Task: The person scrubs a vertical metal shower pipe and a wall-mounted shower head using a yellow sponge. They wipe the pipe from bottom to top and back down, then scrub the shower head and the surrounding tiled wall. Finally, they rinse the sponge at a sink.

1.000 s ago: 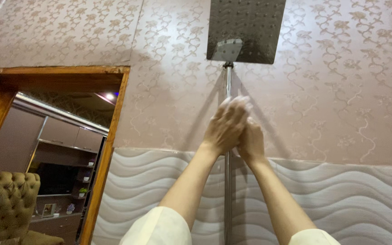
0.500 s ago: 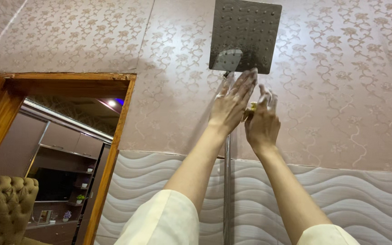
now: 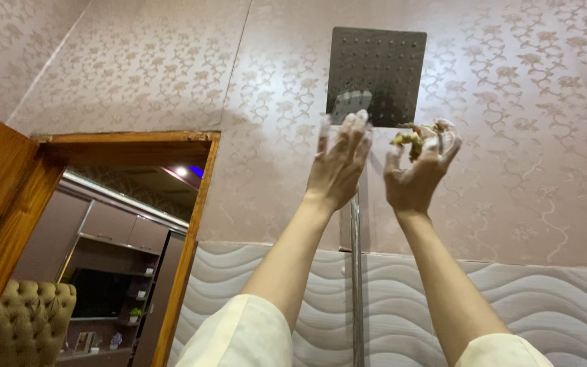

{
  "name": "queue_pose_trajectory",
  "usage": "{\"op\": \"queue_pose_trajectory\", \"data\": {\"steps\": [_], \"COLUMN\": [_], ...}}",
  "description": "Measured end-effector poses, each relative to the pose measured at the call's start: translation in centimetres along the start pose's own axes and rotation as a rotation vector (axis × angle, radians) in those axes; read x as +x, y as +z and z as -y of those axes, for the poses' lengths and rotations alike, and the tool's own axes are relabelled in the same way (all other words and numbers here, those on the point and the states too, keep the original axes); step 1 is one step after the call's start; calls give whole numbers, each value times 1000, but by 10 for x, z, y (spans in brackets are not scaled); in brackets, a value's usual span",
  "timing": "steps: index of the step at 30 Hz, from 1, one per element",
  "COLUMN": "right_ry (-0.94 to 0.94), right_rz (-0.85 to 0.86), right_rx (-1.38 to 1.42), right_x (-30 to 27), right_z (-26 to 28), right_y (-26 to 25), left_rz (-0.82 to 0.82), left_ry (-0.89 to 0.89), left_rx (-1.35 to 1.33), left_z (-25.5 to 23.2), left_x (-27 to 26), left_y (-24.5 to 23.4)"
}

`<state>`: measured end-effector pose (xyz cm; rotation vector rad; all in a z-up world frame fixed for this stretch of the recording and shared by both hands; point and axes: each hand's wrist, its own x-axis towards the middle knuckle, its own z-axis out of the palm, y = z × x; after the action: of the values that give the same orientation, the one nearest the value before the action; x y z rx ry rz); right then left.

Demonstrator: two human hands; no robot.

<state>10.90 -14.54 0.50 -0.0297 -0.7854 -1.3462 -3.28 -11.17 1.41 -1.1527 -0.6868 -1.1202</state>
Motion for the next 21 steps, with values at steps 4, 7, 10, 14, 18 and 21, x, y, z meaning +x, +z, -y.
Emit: {"op": "queue_pose_trajectory", "data": {"steps": [4, 7, 10, 14, 18, 21], "right_ry": [106, 233, 297, 117, 161, -41], "right_rz": [69, 110, 89, 28, 97, 126], "right_rx": [109, 62, 158, 94, 59, -74], "right_x": [8, 12, 11, 2, 1, 0], "right_z": [17, 21, 18, 5, 8, 37], "right_y": [4, 13, 18, 41, 70, 62], "left_rz": [-308, -196, -22, -410, -413, -481], "left_ry": [-353, -529, -618, -502, -674, -728], "left_rx": [-288, -705, -1002, -1068, -1678, -1943], "left_z": [-3, -10, -12, -8, -6, -5], "left_x": [1, 3, 5, 12, 23, 27], "left_y": [-10, -20, -22, -5, 6, 15]}}
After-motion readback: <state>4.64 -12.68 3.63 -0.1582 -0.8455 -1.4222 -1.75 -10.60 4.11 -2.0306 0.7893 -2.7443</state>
